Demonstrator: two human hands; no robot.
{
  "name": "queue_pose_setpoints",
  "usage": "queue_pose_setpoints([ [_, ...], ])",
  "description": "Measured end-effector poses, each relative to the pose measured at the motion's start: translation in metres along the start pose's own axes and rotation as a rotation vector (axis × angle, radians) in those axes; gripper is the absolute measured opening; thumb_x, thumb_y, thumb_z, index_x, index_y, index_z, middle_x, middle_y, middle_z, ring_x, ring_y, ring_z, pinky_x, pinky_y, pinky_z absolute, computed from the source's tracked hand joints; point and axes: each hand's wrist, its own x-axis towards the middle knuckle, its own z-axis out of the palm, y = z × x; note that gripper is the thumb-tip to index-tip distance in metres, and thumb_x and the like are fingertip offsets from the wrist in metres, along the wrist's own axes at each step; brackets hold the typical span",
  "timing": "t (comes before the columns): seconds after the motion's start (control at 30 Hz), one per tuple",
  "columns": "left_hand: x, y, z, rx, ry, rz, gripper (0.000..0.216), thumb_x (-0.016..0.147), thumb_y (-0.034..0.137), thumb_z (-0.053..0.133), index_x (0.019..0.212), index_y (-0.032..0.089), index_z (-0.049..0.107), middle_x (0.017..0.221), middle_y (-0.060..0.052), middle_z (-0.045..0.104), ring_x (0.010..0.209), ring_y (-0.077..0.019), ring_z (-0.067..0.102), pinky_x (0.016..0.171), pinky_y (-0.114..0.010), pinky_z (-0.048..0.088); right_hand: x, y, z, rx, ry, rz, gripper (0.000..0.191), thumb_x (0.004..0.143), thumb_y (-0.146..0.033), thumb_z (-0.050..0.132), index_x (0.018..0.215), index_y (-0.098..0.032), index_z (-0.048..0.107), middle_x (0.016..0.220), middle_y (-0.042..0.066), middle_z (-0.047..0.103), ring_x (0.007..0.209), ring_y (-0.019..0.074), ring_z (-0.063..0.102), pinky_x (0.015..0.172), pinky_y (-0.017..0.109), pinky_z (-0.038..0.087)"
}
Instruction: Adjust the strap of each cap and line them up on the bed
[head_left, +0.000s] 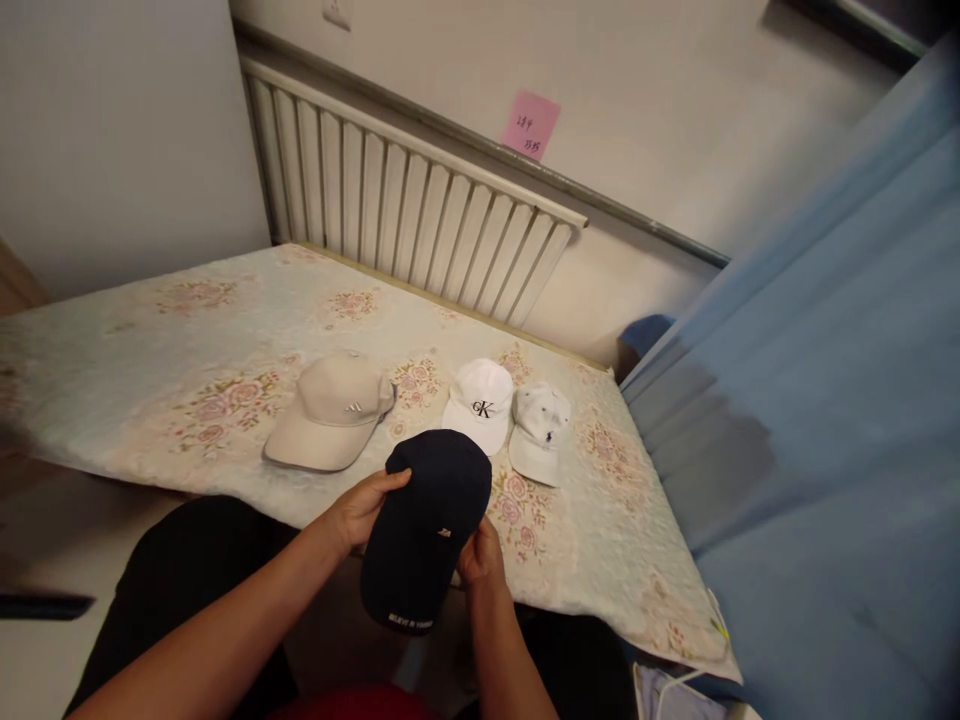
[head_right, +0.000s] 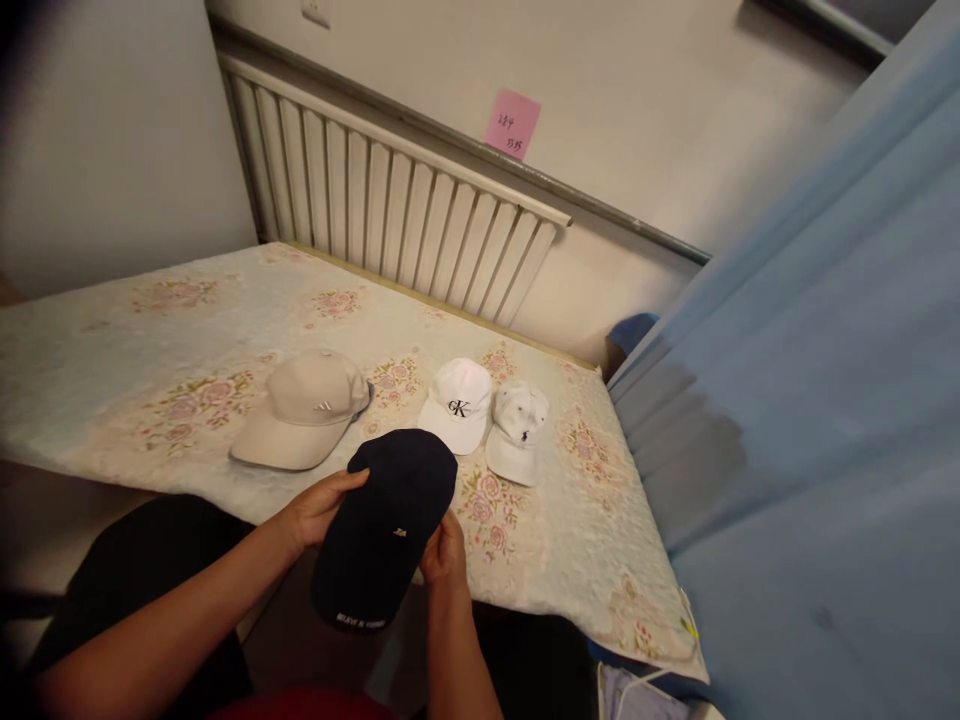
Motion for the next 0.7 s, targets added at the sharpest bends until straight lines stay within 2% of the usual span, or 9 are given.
queue_pose_setpoints([
  [0.17,-0.009,-0.001,0.02,-0.031,0.065,-0.02,0.036,0.08,0.023,0.064,0.111,0.005,0.064,0.089,-0.017,0.074,0.085,-0.0305,0.07,0.09,-0.045,0.048,-0.021,-0.006,0.004,-0.078,-0.067,0.013,0.041,0.083,-0.049,0.05,0.099,-0.016,0.069,0.092,0.009,0.075,0.1,0.0232,0.067,0.086,0.04,0.054],
  [0.27,-0.013,-0.002,0.03,-0.041,0.085,0.008,0.033,0.081,0.021,0.062,0.11,0.006,0.065,0.086,-0.016,0.075,0.082,-0.0294,0.071,0.088,-0.044,0.049,-0.037,-0.008,0.007,-0.161,-0.096,0.0,0.038,0.084,-0.046,0.05,0.097,-0.016,0.07,0.095,0.01,0.074,0.095,0.0246,0.069,0.084,0.04,0.055],
  [0.4,-0.019,-0.004,0.042,-0.046,0.094,0.008,0.029,0.083,0.021,0.06,0.106,0.006,0.066,0.082,-0.015,0.075,0.077,-0.0282,0.071,0.085,-0.042,0.051,-0.055,-0.011,0.009,-0.268,-0.124,0.024,0.033,0.084,-0.04,0.05,0.091,-0.016,0.072,0.086,0.01,0.075,0.088,0.0262,0.07,0.08,0.042,0.055],
  [0.53,-0.022,-0.008,0.052,-0.038,0.098,0.003,0.025,0.084,0.021,0.058,0.101,0.006,0.068,0.084,-0.016,0.075,0.078,-0.0279,0.072,0.084,-0.041,0.051,-0.063,-0.01,0.004,-0.273,-0.153,0.064,0.036,0.086,-0.041,0.046,0.09,-0.017,0.072,0.086,0.011,0.074,0.088,0.0267,0.07,0.077,0.042,0.056],
  [0.63,-0.023,-0.011,0.057,-0.047,0.089,-0.02,0.025,0.085,0.024,0.058,0.098,0.006,0.068,0.084,-0.016,0.075,0.079,-0.0279,0.072,0.085,-0.041,0.051,-0.065,-0.004,-0.001,-0.272,-0.14,0.076,0.036,0.087,-0.041,0.045,0.091,-0.018,0.072,0.087,0.011,0.074,0.087,0.0262,0.07,0.075,0.04,0.056],
  [0.7,-0.024,-0.012,0.06,-0.061,0.074,-0.03,0.028,0.086,0.029,0.056,0.098,0.006,0.069,0.083,-0.015,0.075,0.08,-0.0284,0.071,0.086,-0.042,0.05,-0.066,0.0,-0.002,-0.347,-0.096,0.011,0.035,0.087,-0.042,0.046,0.089,-0.02,0.073,0.082,0.01,0.074,0.084,0.0259,0.07,0.073,0.04,0.056],
])
